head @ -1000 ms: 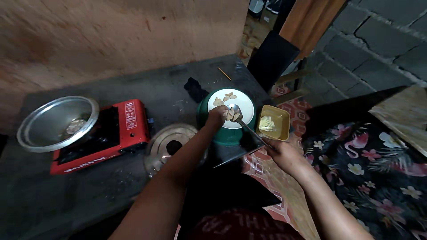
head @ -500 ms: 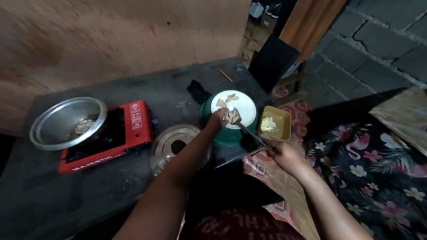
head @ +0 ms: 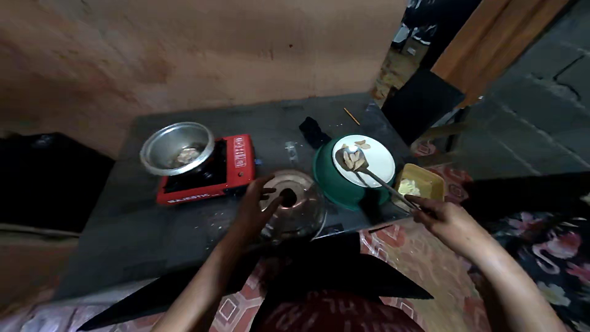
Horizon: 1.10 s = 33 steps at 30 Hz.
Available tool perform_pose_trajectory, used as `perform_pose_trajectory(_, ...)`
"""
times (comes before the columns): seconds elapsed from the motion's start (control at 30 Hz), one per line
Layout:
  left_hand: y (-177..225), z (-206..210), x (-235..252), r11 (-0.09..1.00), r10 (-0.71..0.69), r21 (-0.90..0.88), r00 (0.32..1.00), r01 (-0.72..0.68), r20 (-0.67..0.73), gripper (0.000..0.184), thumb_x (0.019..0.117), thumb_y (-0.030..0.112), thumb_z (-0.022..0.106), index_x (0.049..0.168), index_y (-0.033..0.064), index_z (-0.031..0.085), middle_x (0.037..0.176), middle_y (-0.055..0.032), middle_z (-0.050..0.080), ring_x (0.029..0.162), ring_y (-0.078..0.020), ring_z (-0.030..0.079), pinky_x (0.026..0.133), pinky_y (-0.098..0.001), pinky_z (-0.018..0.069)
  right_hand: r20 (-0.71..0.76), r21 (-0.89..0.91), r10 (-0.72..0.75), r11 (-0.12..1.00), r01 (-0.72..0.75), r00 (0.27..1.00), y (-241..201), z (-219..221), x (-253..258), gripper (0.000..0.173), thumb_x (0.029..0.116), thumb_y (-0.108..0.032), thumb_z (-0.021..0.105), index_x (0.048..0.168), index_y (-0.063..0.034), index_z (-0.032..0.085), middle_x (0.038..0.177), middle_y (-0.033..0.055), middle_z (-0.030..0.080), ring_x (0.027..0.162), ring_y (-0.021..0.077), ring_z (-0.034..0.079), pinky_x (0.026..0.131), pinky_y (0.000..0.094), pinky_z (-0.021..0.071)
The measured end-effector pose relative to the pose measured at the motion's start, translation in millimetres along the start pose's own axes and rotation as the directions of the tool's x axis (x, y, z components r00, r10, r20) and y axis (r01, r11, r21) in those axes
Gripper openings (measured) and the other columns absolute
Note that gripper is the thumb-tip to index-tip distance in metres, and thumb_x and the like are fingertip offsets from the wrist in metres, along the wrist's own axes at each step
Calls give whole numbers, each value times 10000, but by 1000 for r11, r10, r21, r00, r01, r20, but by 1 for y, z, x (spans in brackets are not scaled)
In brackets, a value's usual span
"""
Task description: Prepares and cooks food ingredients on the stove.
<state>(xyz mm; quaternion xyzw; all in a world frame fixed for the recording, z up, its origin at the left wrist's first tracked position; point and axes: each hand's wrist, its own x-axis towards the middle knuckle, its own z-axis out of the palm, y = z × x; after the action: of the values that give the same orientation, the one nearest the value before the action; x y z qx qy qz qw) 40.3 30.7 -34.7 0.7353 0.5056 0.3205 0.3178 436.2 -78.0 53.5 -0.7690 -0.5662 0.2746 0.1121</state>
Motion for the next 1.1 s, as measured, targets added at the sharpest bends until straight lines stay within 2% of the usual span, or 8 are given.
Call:
perform_pose_trajectory(0.2, -72, -115, -138, 952, -158, 178, 896, 250, -415, 537, 962, 234, 672, 1415, -20, 538, 1424, -265, 542, 1127, -331, 658, 933, -450, 568, -3, 21, -298, 954, 298, 954, -99, 5, 21, 361, 1049, -153, 544, 1397, -112, 630, 915, 70, 705, 667, 127, 587, 636, 365, 506)
perform_pose_trajectory(0.3, -103, -147, -189, 915, -213, 190, 827, 356, -521, 510, 956, 242, 670, 1375, -31, 571, 1383, -278, 568, 1121, -384, 644, 939, -528, 543, 54, 83, -434, 899, 429, 899, -164, 24, 41, 354, 1052, -173, 540, 1390, -130, 636, 884, 18, 694, 595, 50, 529, 552, 259, 456)
perform_pose_trajectory(0.37, -113, -160, -207, 899, -260, 163, 796, 406, -546, 485, 956, 233, 668, 1363, -19, 588, 1356, -268, 585, 1109, -378, 645, 914, -525, 548, 117, 127, -481, 875, 468, 869, -210, 44, 56, 339, 1060, -182, 546, 1381, -128, 640, 862, 10, 672, 589, 41, 505, 553, 255, 440)
perform_pose_trajectory(0.5, -128, -172, -207, 901, -303, 111, 792, 419, -530, 473, 946, 143, 701, 1354, -64, 581, 1321, -299, 601, 1126, -419, 651, 942, -547, 550, 237, 119, -496, 868, 482, 835, -295, 92, 83, 328, 1073, -182, 542, 1375, -97, 638, 898, 49, 676, 658, 80, 547, 635, 295, 483)
perform_pose_trajectory(0.6, -141, -169, -202, 872, -334, 155, 797, 464, -502, 509, 986, 236, 668, 1398, -39, 553, 1358, -275, 595, 1187, -423, 629, 1000, -570, 516, 319, 17, -451, 882, 471, 833, -347, 122, 100, 337, 1081, -186, 527, 1389, -87, 623, 992, 97, 697, 757, 154, 601, 742, 371, 513)
perform_pose_trajectory(0.83, -149, -168, -200, 835, -373, 197, 791, 514, -485, 493, 976, 319, 667, 1383, 46, 610, 1341, -213, 636, 1177, -408, 650, 977, -584, 528, 333, -354, -388, 793, 496, 859, -415, 160, 115, 358, 1059, -175, 544, 1402, -123, 634, 1222, 206, 694, 1153, 393, 647, 1011, 598, 471)
perform_pose_trajectory(0.93, -150, -170, -198, 843, -365, 199, 804, 499, -470, 470, 969, 299, 670, 1360, 43, 624, 1304, -215, 652, 1138, -415, 661, 946, -594, 533, 271, -486, -373, 743, 460, 887, -427, 165, 112, 387, 1040, -137, 555, 1421, -158, 619, 1286, 219, 664, 1196, 434, 628, 992, 635, 485)
perform_pose_trajectory(1.1, -159, -164, -201, 877, -236, 237, 804, 418, -545, 465, 955, 331, 629, 1311, 32, 653, 1241, -184, 688, 1112, -387, 679, 920, -574, 550, 156, -555, -457, 693, 460, 876, -431, 161, 107, 445, 1018, -62, 548, 1436, -203, 609, 1308, 237, 614, 1096, 442, 656, 896, 610, 537)
